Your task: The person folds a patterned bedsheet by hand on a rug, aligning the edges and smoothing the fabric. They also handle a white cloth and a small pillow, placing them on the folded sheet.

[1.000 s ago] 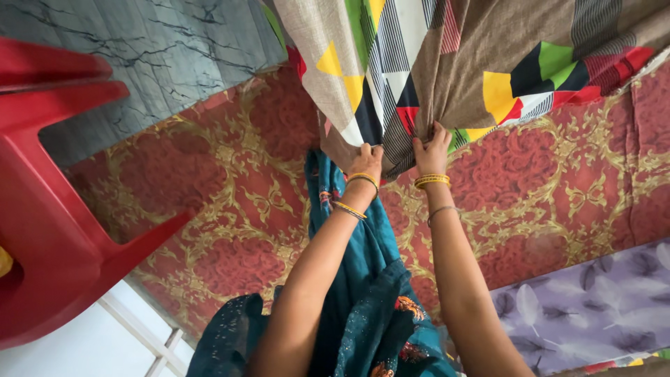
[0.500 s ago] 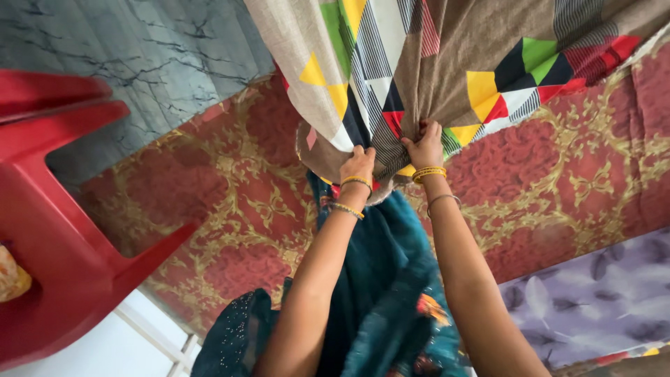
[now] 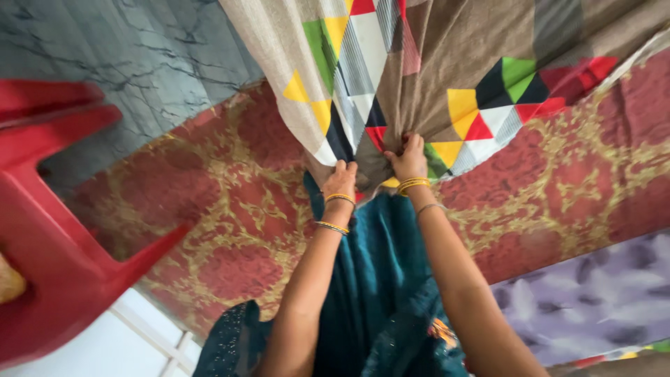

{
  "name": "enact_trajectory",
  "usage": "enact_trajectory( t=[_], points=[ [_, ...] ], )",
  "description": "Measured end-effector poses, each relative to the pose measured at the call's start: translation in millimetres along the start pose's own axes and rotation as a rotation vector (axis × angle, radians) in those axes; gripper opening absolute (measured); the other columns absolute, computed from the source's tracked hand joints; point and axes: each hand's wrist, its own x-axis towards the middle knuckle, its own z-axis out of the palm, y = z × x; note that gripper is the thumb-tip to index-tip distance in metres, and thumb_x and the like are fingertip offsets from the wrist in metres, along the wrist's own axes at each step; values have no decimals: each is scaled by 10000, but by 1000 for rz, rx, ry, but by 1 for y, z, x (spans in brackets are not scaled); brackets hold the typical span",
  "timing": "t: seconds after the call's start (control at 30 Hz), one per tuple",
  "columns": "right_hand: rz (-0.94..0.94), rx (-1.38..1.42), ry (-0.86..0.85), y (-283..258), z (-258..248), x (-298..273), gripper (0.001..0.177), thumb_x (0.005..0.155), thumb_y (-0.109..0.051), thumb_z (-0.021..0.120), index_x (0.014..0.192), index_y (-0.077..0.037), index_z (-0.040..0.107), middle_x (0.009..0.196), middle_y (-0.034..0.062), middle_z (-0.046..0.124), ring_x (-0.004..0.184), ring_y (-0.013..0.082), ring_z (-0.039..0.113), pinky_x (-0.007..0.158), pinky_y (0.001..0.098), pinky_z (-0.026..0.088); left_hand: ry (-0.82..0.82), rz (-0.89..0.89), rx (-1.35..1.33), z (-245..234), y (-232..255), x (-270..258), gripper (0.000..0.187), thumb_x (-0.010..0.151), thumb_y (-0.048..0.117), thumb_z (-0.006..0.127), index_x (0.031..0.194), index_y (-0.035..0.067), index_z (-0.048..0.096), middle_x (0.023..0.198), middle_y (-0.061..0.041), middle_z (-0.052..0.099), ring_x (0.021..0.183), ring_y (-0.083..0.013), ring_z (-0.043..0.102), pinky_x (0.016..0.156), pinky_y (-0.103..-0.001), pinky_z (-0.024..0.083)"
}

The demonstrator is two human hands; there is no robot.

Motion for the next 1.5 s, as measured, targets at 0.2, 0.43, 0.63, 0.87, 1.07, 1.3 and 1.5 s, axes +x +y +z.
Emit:
enact_trajectory(
  t=[0.2,0.43,0.63,0.87,1.07,1.3,1.5],
  points=[
    [-67,10,-77,22,5,4,503,865,-116,761,1283,-83,484,1210,177,562,1001,388,655,788,488,546,49,-82,19,7,9,6,221,944,86,514,1130,190,573,1131,-140,552,925,-363,704,749,-502,580],
    [-369,-198,-208,20,-60,21,421,878,-57,621,1292,-118,579,1159,172,590,999,405,629,812,490,537,102,-137,32,9,19,5,229,949,98,509,1142,180,601,1111,-139,570,905,-351,713,725,-479,594],
    [-625,-418,-221,-14,-103,34,383,853,-160,702,1221,-255,745,1226,118,597,1122,328,580,938,448,502,119,-168,49,4,24,-2,215,947,95,510,1125,178,597,1112,-132,566,937,-344,705,755,-473,585],
    [-1068,-541,-87,-33,-86,44,447,787,-215,678,1215,-323,753,1480,14,567,1410,284,458,1143,496,333,11,-137,31,-6,22,0,249,989,91,514,1207,177,597,1155,-166,565,953,-370,692,797,-471,569],
    [-1076,-465,-193,-27,-79,54,249,830,-200,684,1077,-189,708,1395,65,618,1383,272,494,1162,470,357,-12,-48,-89,-31,34,9,307,930,383,652,1113,137,674,1080,-150,680,999,-384,672,838,-500,534],
    [-1005,-409,-193,-5,-95,60,88,880,-192,681,963,-160,683,920,20,674,998,208,648,1074,413,434,129,0,-182,-9,47,13,243,1009,347,587,1056,129,685,1058,-123,696,965,-372,681,810,-497,537],
    [-859,-542,-172,22,-141,71,246,981,-342,691,844,-145,639,838,6,660,904,223,628,898,410,439,226,104,-106,0,47,2,276,970,371,643,1040,106,669,1012,-109,684,956,-347,672,806,-482,526]
  ],
)
